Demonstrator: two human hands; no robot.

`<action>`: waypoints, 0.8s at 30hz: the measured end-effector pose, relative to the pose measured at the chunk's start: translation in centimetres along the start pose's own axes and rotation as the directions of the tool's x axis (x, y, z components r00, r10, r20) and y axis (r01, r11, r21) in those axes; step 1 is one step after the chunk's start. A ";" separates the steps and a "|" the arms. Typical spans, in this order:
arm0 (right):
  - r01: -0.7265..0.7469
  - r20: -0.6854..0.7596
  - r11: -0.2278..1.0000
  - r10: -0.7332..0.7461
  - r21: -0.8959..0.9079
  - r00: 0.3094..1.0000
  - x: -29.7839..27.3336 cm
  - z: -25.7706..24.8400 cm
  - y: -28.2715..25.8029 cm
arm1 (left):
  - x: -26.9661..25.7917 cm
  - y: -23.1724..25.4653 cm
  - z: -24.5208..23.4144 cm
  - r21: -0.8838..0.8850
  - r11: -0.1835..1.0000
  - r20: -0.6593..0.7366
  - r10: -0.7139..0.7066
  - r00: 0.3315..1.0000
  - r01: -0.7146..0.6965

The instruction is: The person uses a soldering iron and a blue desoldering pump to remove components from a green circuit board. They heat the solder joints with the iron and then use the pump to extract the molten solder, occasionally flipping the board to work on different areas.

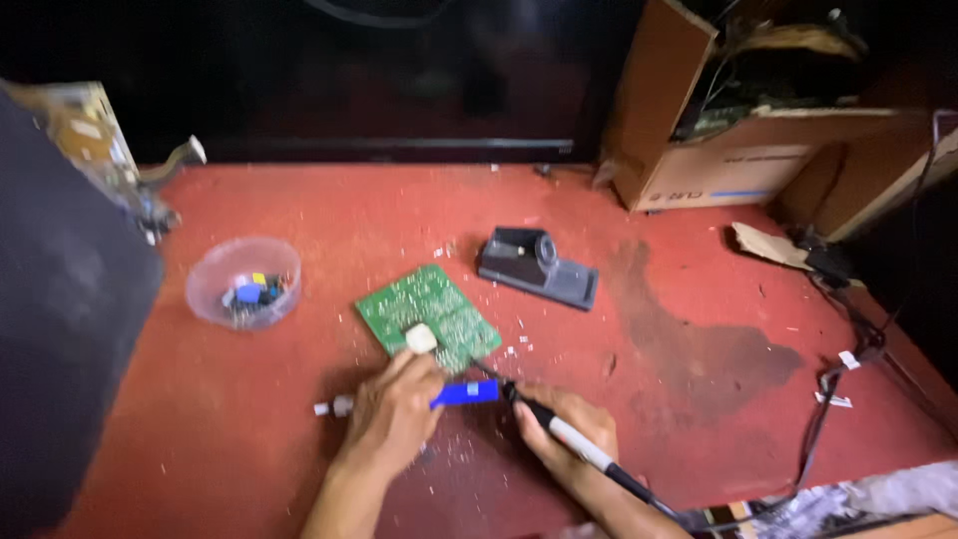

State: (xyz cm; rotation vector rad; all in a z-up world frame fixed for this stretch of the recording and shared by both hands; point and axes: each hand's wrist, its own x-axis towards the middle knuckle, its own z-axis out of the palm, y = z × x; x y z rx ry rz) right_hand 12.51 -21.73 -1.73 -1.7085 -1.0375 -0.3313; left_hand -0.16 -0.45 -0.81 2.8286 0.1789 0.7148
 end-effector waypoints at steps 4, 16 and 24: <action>0.049 0.063 0.999 -0.047 -0.017 0.997 0.2 -0.2 -0.2 | 0.1 0.4 -0.3 0.019 0.999 -0.002 -0.029 1.000 0.029; 0.004 0.164 1.000 0.001 -0.029 0.986 0.5 -0.4 -0.2 | 0.0 0.0 0.0 0.013 1.000 -0.017 0.003 1.000 -0.003; 0.051 0.149 0.998 -0.043 -0.048 0.988 0.5 -0.4 -0.2 | 0.0 0.2 -0.3 0.036 0.999 0.006 -0.004 1.000 0.004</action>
